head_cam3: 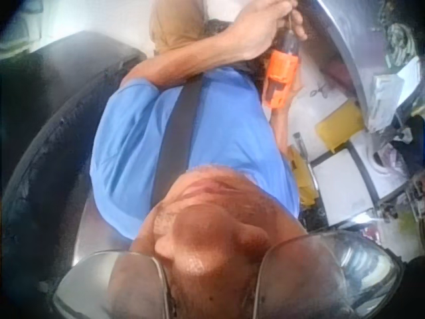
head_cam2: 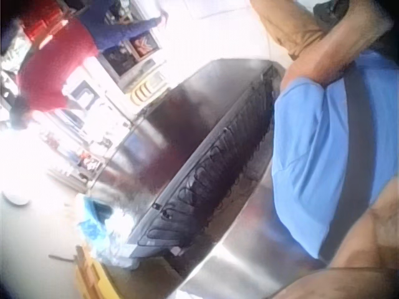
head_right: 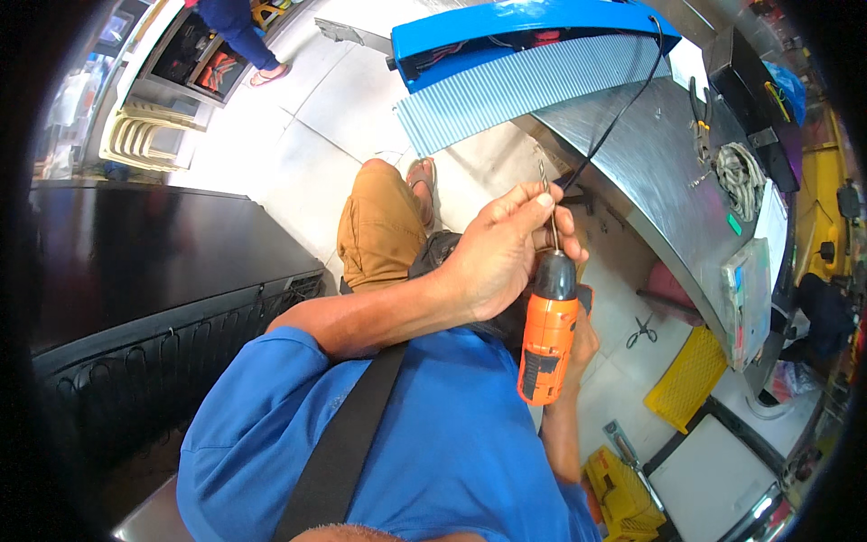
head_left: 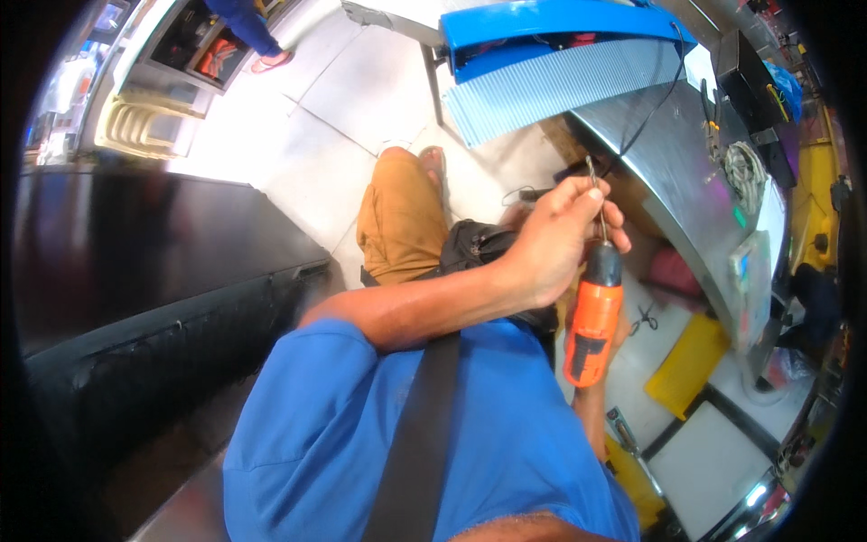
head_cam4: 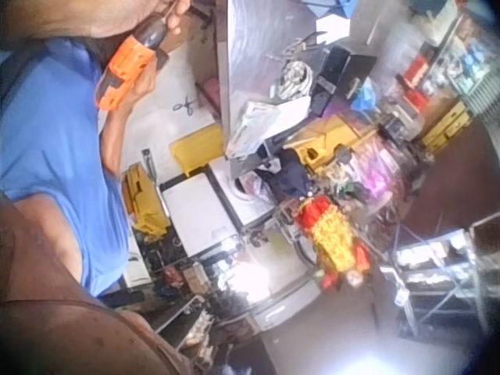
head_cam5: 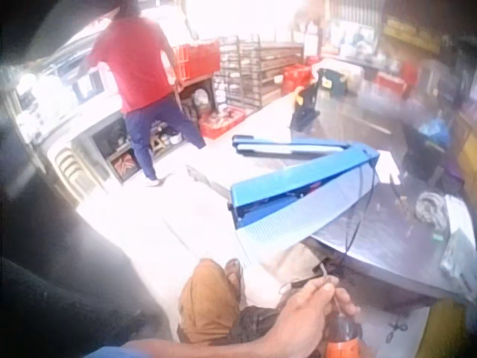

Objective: The person assembles a blue light fixture by attaching a silver metal grille to the housing. They use an orange cordless drill to secure the grille with screws, handling the components and tools on a metal workbench.

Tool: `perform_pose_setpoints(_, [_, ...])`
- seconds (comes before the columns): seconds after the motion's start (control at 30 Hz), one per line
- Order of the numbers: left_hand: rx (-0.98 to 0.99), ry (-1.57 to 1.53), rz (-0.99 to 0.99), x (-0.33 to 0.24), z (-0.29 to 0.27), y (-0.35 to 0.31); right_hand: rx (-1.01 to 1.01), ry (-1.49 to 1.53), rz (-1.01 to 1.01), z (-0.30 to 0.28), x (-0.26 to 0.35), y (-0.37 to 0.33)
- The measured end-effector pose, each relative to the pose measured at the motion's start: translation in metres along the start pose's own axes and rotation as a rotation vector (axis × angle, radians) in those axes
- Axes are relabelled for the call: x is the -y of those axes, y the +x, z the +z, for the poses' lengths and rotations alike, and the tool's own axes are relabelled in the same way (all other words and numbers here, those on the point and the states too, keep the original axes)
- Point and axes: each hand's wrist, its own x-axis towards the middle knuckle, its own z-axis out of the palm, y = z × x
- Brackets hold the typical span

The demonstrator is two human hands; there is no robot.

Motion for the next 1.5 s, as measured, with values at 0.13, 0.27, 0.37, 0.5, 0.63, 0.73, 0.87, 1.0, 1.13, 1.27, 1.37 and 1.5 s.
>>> perform_pose_setpoints(0.13, [-0.002, -0.026, -0.055, 0.003, 0.001, -0.01, 0.005, 0.045, 0.081, 0.007, 0.011, -0.003])
perform_pose_setpoints(0.27, [-0.047, -0.068, -0.113, -0.002, 0.003, -0.009, 0.036, 0.024, 0.143, 0.008, 0.023, 0.0])
perform_pose_setpoints(0.37, [-0.082, -0.086, -0.109, -0.005, 0.002, -0.003, 0.059, 0.007, 0.248, 0.009, 0.03, 0.005])
perform_pose_setpoints(0.5, [-0.1, -0.119, -0.14, -0.007, -0.01, -0.003, 0.112, -0.109, 0.101, 0.01, 0.034, 0.009])
perform_pose_setpoints(0.63, [-0.084, -0.039, -0.175, -0.008, -0.019, -0.007, 0.167, 0.019, 0.135, 0.01, 0.035, 0.011])
perform_pose_setpoints(0.73, [-0.016, -0.042, -0.14, -0.01, -0.021, -0.009, 0.199, 0.067, 0.189, 0.01, 0.038, 0.009])
perform_pose_setpoints(0.87, [-0.033, -0.039, -0.115, -0.012, -0.02, -0.01, 0.191, 0.094, 0.239, 0.008, 0.041, 0.008])
perform_pose_setpoints(1.0, [-0.038, -0.059, -0.1, -0.011, -0.018, -0.011, 0.162, 0.146, 0.328, 0.011, 0.038, 0.004])
perform_pose_setpoints(1.13, [-0.112, -0.111, -0.08, -0.011, -0.015, -0.011, -0.028, 0.295, 0.083, 0.02, 0.026, 0.005])
perform_pose_setpoints(1.27, [-0.162, -0.209, -0.096, -0.015, -0.013, -0.012, -0.059, 0.321, -0.161, 0.016, 0.02, 0.006])
perform_pose_setpoints(1.37, [-0.134, -0.233, -0.103, -0.018, -0.012, -0.013, -0.057, 0.417, -0.119, 0.013, 0.024, 0.001])
perform_pose_setpoints(1.5, [-0.052, -0.202, -0.087, -0.019, -0.01, -0.016, -0.075, 0.432, -0.175, 0.016, 0.027, -0.002])
